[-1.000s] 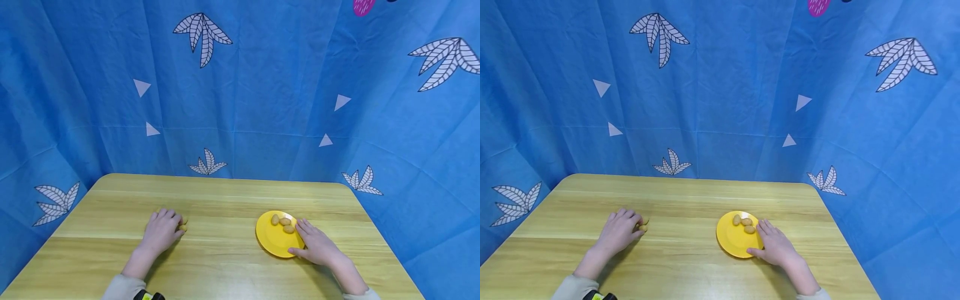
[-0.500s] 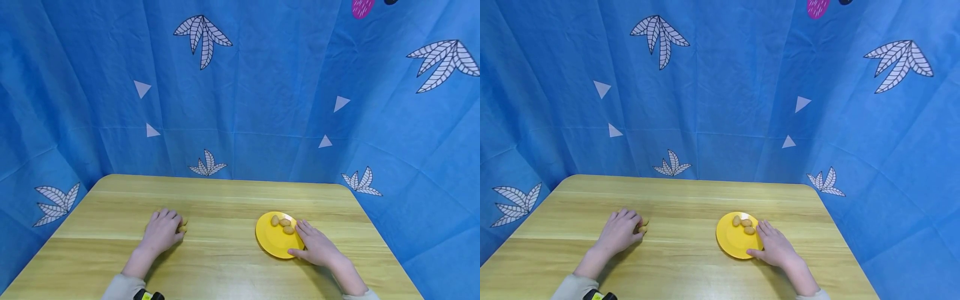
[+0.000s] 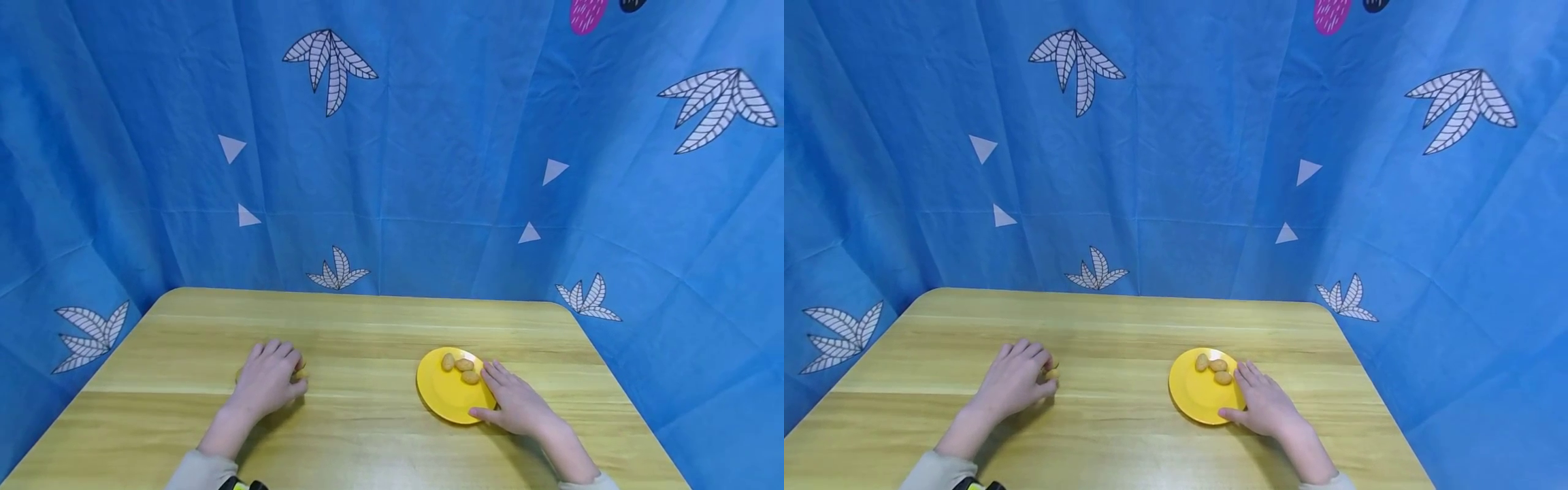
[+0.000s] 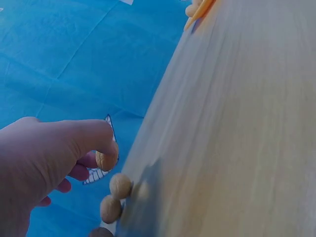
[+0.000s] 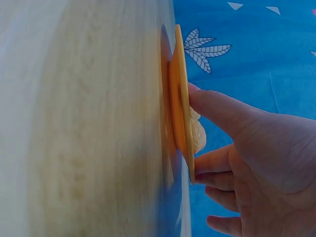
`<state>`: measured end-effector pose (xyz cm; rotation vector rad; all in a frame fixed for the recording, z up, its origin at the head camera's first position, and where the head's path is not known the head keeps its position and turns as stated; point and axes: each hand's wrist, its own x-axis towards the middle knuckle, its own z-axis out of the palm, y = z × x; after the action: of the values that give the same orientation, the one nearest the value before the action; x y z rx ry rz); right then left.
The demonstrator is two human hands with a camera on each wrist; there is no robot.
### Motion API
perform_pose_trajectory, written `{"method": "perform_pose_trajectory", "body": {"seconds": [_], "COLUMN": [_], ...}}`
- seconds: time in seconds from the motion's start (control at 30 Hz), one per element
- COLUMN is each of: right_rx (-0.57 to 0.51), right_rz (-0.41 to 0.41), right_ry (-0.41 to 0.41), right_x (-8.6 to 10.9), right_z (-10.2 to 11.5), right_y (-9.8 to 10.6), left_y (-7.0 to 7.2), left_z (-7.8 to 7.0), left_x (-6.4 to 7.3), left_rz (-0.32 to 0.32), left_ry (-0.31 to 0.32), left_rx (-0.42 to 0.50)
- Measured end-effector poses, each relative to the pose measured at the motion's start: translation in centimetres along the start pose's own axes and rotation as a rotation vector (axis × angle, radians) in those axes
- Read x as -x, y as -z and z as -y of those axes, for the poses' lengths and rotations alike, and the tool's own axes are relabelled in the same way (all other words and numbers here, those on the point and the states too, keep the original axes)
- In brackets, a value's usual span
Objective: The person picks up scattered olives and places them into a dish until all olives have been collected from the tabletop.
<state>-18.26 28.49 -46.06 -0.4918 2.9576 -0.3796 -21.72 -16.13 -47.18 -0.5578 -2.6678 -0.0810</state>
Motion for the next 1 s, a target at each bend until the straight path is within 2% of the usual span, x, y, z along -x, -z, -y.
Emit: {"method": "perform_pose_trajectory", "body": {"seconds": [0.27,0.47,1.0], "right_rx": [0.006,0.002,0.012], "right_rz": [0.000,-0.005,0.002], "right_ry": [0.003,0.006,-0.004], "right_x": [0.1,0.1,0.1], "right_z": [-0.1,0.0,0.1], "right_y": [-0.2,-0.1,0.0], "left_y": [1.1,1.6,1.1], "left_z": [-1.4,-2.3,-5.5], "left_x": [-0.7,-1.5,-3.1], "left_rz": [-0.022,-0.050,-0.126], "left_ry": [-0.061,-0.131,-0.318], "left_rx": [0.016,0.023,0.008]}}
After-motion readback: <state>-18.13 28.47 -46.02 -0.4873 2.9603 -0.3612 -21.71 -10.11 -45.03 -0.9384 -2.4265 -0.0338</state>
